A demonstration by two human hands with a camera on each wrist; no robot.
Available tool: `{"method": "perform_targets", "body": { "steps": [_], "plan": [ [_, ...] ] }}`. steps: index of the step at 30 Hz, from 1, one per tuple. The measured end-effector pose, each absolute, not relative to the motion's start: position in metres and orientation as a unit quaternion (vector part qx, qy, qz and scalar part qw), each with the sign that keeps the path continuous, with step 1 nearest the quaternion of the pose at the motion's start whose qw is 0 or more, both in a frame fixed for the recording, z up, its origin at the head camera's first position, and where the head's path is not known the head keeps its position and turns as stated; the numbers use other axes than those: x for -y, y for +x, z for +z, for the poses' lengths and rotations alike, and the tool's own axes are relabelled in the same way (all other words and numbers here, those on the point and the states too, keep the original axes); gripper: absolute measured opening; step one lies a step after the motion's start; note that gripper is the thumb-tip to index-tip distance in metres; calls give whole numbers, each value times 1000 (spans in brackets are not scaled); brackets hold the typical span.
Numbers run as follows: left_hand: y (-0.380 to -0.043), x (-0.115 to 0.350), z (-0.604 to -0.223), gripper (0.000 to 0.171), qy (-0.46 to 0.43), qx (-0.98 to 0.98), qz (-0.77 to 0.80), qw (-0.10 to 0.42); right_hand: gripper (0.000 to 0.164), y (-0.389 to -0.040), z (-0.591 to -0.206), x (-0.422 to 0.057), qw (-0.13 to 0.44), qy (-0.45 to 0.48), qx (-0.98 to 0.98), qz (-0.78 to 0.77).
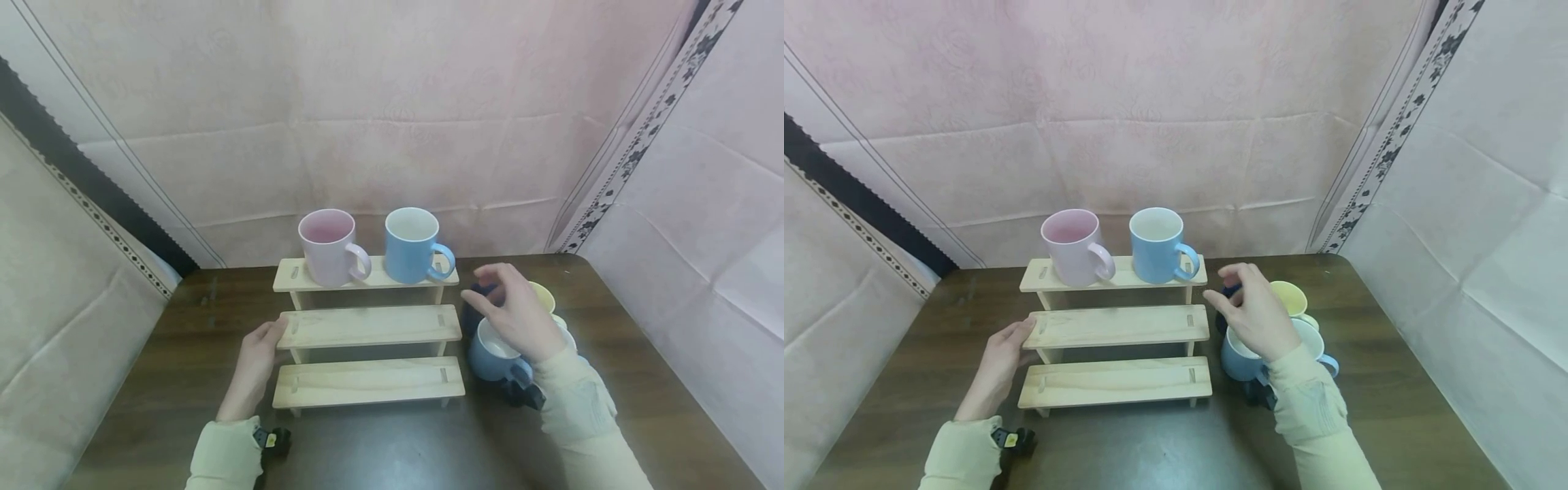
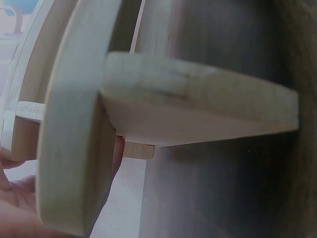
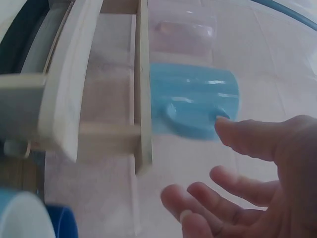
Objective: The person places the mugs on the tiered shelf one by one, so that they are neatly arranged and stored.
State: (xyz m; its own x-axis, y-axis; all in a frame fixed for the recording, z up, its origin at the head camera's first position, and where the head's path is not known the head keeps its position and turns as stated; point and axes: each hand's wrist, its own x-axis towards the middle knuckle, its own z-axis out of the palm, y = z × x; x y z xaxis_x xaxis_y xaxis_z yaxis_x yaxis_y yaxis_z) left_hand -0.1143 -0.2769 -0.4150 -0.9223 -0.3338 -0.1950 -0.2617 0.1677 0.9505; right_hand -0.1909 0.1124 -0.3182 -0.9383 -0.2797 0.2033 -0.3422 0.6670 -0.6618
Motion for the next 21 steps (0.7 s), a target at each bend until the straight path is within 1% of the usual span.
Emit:
{"method": "perform_targets", "body": {
  "steps": [11, 21],
  "plan": [
    [-115, 276, -416, 61, 194, 761, -618, 35, 28, -154, -341, -165, 146, 142, 918, 341],
    [-115, 276, -416, 61, 193, 758, -622, 37, 22, -127, -368, -184, 193, 98, 924, 315]
  ]
}}
